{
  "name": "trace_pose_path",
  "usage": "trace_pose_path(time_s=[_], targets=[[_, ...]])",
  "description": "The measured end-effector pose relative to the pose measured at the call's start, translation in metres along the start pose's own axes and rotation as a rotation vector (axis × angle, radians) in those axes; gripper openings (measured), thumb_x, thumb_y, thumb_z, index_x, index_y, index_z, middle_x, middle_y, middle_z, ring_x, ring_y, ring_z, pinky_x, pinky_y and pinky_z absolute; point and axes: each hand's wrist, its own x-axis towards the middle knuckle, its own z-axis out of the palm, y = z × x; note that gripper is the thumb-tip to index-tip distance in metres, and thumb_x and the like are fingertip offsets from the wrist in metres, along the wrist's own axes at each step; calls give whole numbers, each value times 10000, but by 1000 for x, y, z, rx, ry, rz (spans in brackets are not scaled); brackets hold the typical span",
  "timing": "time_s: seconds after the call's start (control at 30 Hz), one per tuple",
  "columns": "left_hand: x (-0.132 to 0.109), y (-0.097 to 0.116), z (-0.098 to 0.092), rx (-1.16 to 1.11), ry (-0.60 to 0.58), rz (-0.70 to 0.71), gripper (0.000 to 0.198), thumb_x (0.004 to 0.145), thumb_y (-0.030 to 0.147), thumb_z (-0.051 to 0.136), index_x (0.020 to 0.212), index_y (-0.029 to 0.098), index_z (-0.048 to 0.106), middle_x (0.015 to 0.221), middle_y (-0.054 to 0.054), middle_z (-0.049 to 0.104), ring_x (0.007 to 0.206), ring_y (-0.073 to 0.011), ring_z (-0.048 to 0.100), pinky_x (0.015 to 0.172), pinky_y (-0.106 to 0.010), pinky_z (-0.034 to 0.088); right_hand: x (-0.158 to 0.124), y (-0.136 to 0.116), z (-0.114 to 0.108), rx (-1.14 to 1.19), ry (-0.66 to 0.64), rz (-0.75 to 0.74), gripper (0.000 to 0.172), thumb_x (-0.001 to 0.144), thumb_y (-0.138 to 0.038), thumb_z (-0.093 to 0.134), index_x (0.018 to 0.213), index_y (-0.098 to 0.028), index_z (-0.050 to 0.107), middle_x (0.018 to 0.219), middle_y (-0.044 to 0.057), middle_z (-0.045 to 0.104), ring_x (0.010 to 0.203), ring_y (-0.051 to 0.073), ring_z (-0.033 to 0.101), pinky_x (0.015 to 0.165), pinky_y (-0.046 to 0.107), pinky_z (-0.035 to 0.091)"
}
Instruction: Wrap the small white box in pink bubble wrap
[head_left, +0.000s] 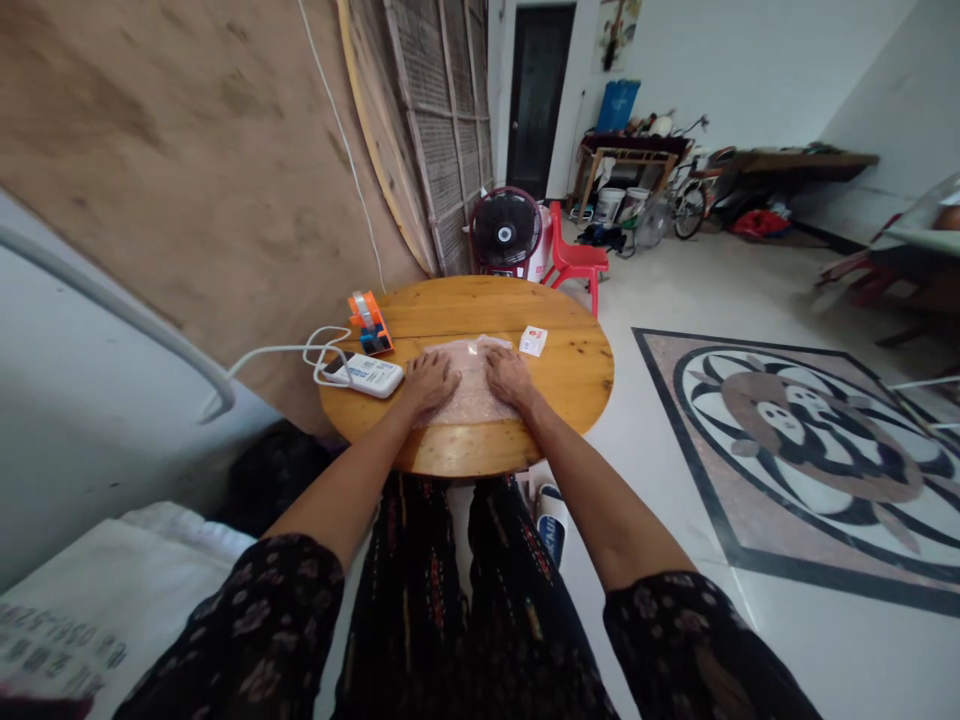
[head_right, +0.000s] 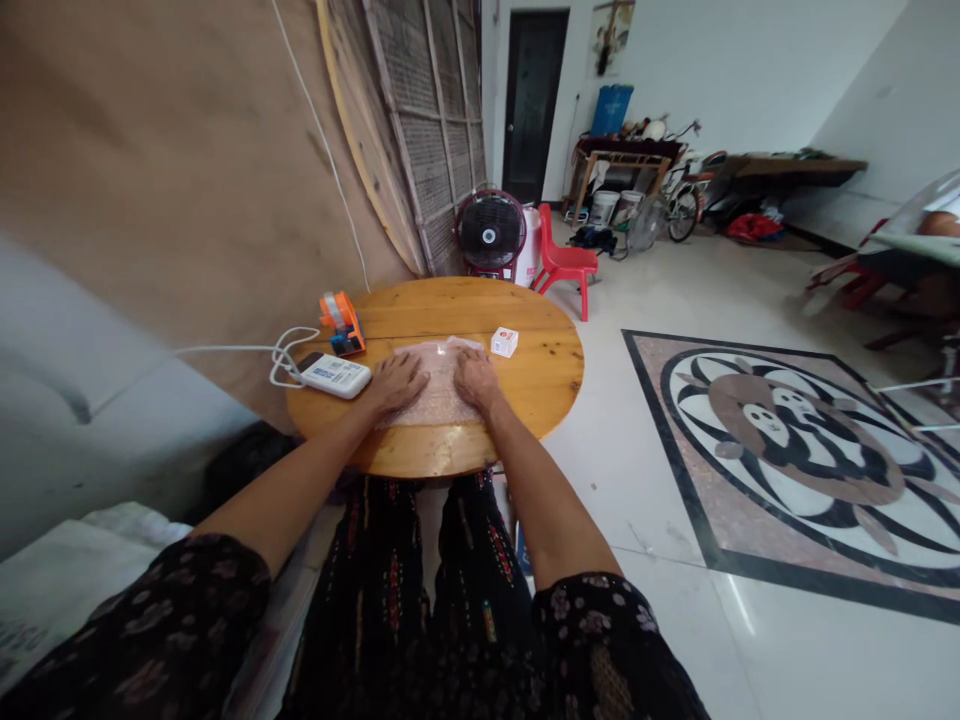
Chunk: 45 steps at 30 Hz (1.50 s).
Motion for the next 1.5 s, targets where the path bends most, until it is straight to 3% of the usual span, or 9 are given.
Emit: trace_pose_path(time_s=[0.37, 0.63, 0.77, 0.9, 1.0, 1.2, 1.4, 1.5], targets=[[2, -2, 3, -6, 33, 13, 407, 950, 441, 355, 1224, 192, 525, 1332, -133, 543, 1242, -306, 463, 1021, -447, 327, 1, 2, 1, 28, 16, 6, 399, 950, -227, 361, 1275, -140, 575, 1437, 107, 515, 1269, 256, 466, 1087, 391, 324], [-3, 4, -4, 30, 82, 10, 385, 931, 423, 406, 1147, 174, 604, 1273, -151, 579, 1200, -323, 473, 1006, -482, 321, 0, 1, 2, 28, 19, 12, 399, 933, -199, 373, 1269, -135, 579, 1407, 118, 546, 1216, 262, 514, 1066, 394, 336], [2, 10, -11, -11, 155, 148, 300, 894, 298, 433, 950, 148, 687, 1124, -166, 638, 1153, -334, 487, 1008, -513, 337, 0, 2, 3, 46, 29, 22, 421, 951, -229, 359, 1319, -140, 543, 1425, 112, 528, 1265, 256, 478, 1073, 381, 327], [14, 16, -8, -118, 132, 298, 294, 863, 195, 419, 872, 174, 712, 1003, -111, 687, 1055, -257, 562, 1006, -438, 402, 1, 3, 2, 48, 13, 29, 411, 948, -228, 370, 1304, -139, 555, 1401, 115, 549, 1263, 250, 481, 1069, 369, 327], [19, 16, 1, -176, 133, 315, 280, 857, 233, 451, 945, 191, 714, 1086, -79, 690, 1084, -227, 576, 1014, -386, 428, 1, 2, 0, 33, 0, 29, 412, 945, -212, 365, 1307, -144, 549, 1407, 115, 543, 1260, 244, 487, 1064, 363, 329], [16, 7, 15, -290, 165, 273, 414, 823, 373, 540, 1163, 163, 650, 1227, -106, 646, 1149, -262, 563, 1030, -409, 430, -1, 1, -5, -19, -39, 27, 414, 957, -229, 342, 1316, -135, 525, 1319, 141, 598, 1207, 256, 527, 1031, 373, 356], [17, 6, 8, -329, 109, 269, 376, 809, 375, 566, 1109, 172, 667, 1253, -107, 624, 1174, -277, 543, 1052, -429, 401, 17, 4, -21, -64, -147, -45, 325, 929, -224, 420, 1150, -133, 641, 1232, 160, 637, 1167, 268, 552, 1003, 364, 385], [20, 3, -2, -304, 34, 349, 337, 795, 360, 583, 1060, 168, 660, 1224, -110, 625, 1164, -278, 544, 1040, -414, 408, 33, 8, -26, -75, -176, -68, 329, 920, -191, 427, 1154, -134, 651, 1205, 158, 653, 1153, 265, 569, 985, 346, 405]])
